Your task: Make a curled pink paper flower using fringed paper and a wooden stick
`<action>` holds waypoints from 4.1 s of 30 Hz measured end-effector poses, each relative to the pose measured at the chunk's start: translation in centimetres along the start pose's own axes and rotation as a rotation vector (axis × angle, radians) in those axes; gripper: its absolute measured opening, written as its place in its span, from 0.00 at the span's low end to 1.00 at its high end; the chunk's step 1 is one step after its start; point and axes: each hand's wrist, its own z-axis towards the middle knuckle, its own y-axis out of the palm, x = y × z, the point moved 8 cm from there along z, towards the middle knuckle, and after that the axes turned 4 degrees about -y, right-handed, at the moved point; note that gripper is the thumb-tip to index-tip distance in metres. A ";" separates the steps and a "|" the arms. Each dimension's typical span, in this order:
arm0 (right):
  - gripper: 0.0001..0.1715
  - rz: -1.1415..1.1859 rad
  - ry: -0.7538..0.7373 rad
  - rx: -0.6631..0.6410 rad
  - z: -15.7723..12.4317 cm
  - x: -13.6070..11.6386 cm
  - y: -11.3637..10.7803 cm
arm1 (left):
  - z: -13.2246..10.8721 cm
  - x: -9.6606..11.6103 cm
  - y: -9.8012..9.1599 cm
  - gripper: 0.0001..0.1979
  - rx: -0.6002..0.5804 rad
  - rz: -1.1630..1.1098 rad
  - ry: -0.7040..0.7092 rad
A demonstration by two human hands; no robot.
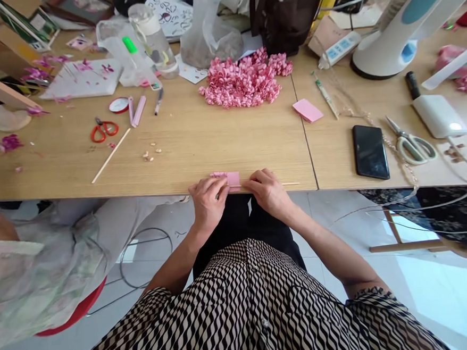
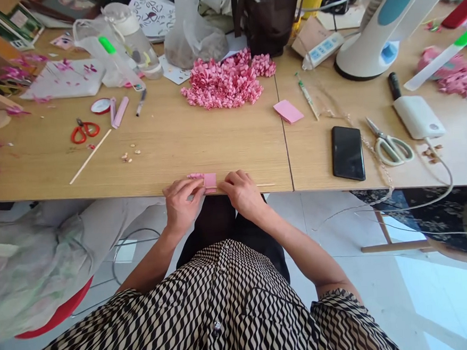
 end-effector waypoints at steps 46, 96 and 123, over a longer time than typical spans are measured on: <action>0.15 -0.111 -0.026 -0.129 5.4 0.2 1.5 | 0.8 0.2 0.7 0.08 -0.251 0.103 -0.026; 0.15 0.006 -0.103 0.001 1.9 -1.4 0.9 | -1.3 0.8 0.9 0.12 -0.230 0.261 0.091; 0.16 0.077 -0.073 0.023 1.8 -0.5 0.1 | -1.8 0.7 1.1 0.14 -0.179 0.241 0.073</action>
